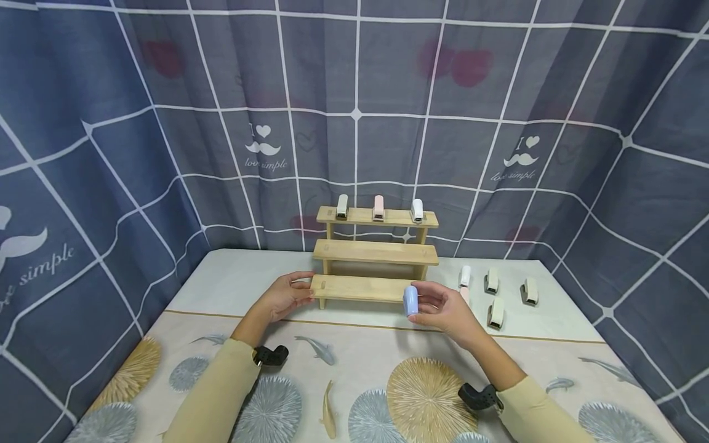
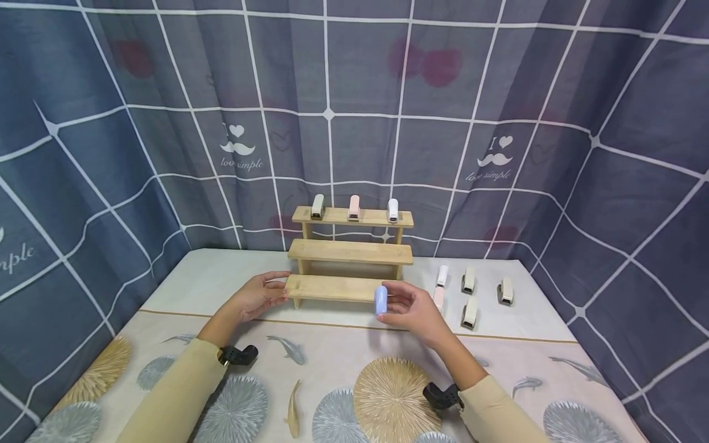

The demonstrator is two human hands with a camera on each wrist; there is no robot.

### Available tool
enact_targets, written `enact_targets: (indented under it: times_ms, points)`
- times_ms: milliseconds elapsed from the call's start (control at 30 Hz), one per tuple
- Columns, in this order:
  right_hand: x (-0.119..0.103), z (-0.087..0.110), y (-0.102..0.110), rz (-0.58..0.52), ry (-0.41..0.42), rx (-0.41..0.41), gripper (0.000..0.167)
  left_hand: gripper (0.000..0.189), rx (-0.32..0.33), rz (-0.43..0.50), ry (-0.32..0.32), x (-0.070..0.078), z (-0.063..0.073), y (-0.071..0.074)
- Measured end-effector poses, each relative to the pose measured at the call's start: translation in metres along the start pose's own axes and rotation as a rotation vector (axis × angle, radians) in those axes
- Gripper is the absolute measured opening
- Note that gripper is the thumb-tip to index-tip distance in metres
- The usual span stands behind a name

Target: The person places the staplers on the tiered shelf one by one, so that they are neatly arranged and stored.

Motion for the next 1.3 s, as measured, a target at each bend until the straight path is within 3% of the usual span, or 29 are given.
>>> enact_targets:
  times_ms: [500,800,1100,1300]
  points:
    - [-0.041,-0.064,-0.038,0.009,-0.02,-0.014,0.068,0.065,-0.004,-0.034,-0.003,-0.001,0.0,0.002]
    - [-0.061,-0.1,-0.059,0.057,0.03,-0.01,0.065,0.066,-0.019,-0.017,-0.008,0.0,0.0,0.0]
    - [-0.068,-0.13,-0.078,0.059,0.021,-0.008,0.063,0.067,-0.033,-0.009,-0.02,-0.001,0.001,0.001]
    - [-0.069,-0.146,-0.086,0.116,0.035,0.025,0.062,0.065,-0.035,-0.01,-0.022,0.0,0.001,0.0]
Point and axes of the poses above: each hand's wrist, its own z-axis away from the middle knuckle, its own y-axis out of the back of the hand, x = y × z, the point moved 4 cm from there along -z, towards the middle knuckle, and after that the axes turned 12 degrees about -y, right-handed, at the moved point
